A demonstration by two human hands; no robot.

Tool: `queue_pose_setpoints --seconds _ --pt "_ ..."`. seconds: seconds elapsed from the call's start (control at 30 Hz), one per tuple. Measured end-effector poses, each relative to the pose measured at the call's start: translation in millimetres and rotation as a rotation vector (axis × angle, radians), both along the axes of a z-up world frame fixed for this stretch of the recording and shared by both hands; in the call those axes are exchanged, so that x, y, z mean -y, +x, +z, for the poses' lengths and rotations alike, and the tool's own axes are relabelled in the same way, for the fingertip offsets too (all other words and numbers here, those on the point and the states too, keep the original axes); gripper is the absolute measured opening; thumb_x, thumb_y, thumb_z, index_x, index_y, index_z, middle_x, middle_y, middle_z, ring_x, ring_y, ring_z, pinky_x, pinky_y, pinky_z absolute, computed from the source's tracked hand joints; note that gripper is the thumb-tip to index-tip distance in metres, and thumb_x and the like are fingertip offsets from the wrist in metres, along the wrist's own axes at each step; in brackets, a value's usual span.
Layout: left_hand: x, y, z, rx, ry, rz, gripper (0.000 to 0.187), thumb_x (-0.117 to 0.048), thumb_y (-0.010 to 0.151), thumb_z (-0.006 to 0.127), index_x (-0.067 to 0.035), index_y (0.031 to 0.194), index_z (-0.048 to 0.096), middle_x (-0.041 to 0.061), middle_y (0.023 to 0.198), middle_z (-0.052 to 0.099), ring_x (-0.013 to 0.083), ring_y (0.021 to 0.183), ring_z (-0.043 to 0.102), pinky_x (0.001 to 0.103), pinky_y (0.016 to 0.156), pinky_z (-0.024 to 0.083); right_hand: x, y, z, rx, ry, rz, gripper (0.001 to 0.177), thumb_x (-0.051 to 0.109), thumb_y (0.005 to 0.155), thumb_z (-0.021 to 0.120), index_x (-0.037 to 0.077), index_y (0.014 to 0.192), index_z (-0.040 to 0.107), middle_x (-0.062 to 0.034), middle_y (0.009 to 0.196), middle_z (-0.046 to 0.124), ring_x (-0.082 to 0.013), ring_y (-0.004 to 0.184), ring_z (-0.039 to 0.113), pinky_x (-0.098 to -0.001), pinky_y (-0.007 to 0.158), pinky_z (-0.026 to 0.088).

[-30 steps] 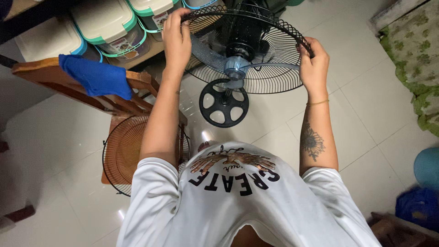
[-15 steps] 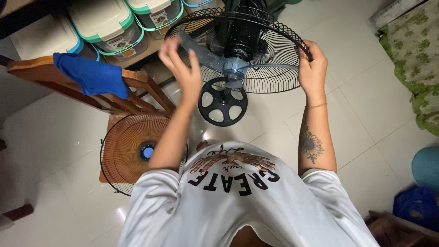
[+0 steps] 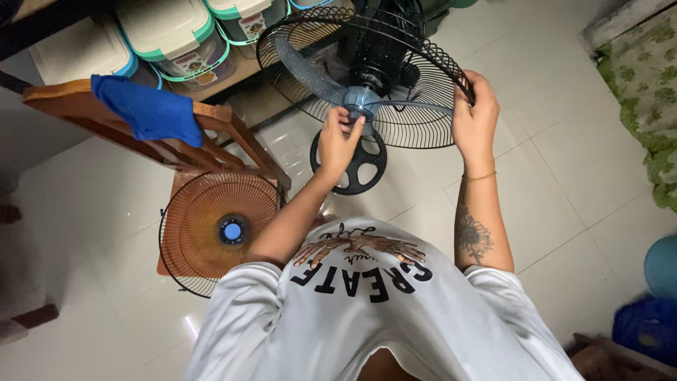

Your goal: The person disassembles a standing electric fan by hand. They remove the front grille, then the fan blades, and finally the rear grille, placing each part on the floor.

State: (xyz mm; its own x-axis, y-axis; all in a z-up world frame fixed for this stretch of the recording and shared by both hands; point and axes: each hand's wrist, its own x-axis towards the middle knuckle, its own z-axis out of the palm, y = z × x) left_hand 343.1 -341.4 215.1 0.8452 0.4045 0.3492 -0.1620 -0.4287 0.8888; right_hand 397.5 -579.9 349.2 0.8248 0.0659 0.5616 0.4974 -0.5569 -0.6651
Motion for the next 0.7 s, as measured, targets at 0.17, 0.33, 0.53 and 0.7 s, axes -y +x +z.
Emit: queue_pose_setpoints --seconds 0.17,0.33,0.53,0.7 --pt "2.0 0.3 6.3 -0.132 0.075 0.017 0.048 -0.038 0.087 0.081 -0.005 0.11 0.055 0.008 0.087 0.067 0.0205 0.069 0.068 0.036 0.064 0.054 -27.7 -33.9 15.2 0.411 0.13 -0.063 0.034 0.004 0.097 0.063 -0.004 0.129 0.052 -0.0248 0.131 0.049 -0.0418 0.121 0.05 -0.0476 0.103 0.047" --pt "5.0 5.5 14.3 -0.179 0.056 0.049 0.044 -0.042 0.087 0.078 -0.006 0.104 0.058 0.006 0.082 0.07 0.0201 0.068 0.072 0.037 0.063 0.055 -54.9 -47.1 19.0 0.389 -0.361 0.271 0.026 0.01 0.089 0.076 0.01 0.114 0.068 -0.0152 0.13 0.061 -0.0353 0.129 0.054 -0.0479 0.109 0.043" --pt "-2.0 5.9 18.8 -0.268 0.184 0.043 0.046 -0.053 0.089 0.069 -0.007 0.096 0.067 0.006 0.072 0.073 0.0285 0.067 0.072 0.044 0.062 0.054 -67.7 -26.9 3.1 0.333 -0.642 0.134 0.032 0.018 0.088 0.078 0.007 0.117 0.073 -0.0081 0.11 0.064 -0.0296 0.108 0.058 -0.0432 0.1 0.036" --pt "0.4 13.9 10.1 -0.295 0.242 0.027 0.047 -0.052 0.091 0.067 -0.006 0.09 0.067 0.008 0.069 0.072 0.032 0.065 0.071 0.047 0.062 0.053 -64.6 -12.6 -16.2 0.363 -0.607 0.079 0.017 0.015 0.095 0.077 0.012 0.111 0.073 -0.0023 0.098 0.062 -0.0247 0.099 0.056 -0.0406 0.092 0.038"
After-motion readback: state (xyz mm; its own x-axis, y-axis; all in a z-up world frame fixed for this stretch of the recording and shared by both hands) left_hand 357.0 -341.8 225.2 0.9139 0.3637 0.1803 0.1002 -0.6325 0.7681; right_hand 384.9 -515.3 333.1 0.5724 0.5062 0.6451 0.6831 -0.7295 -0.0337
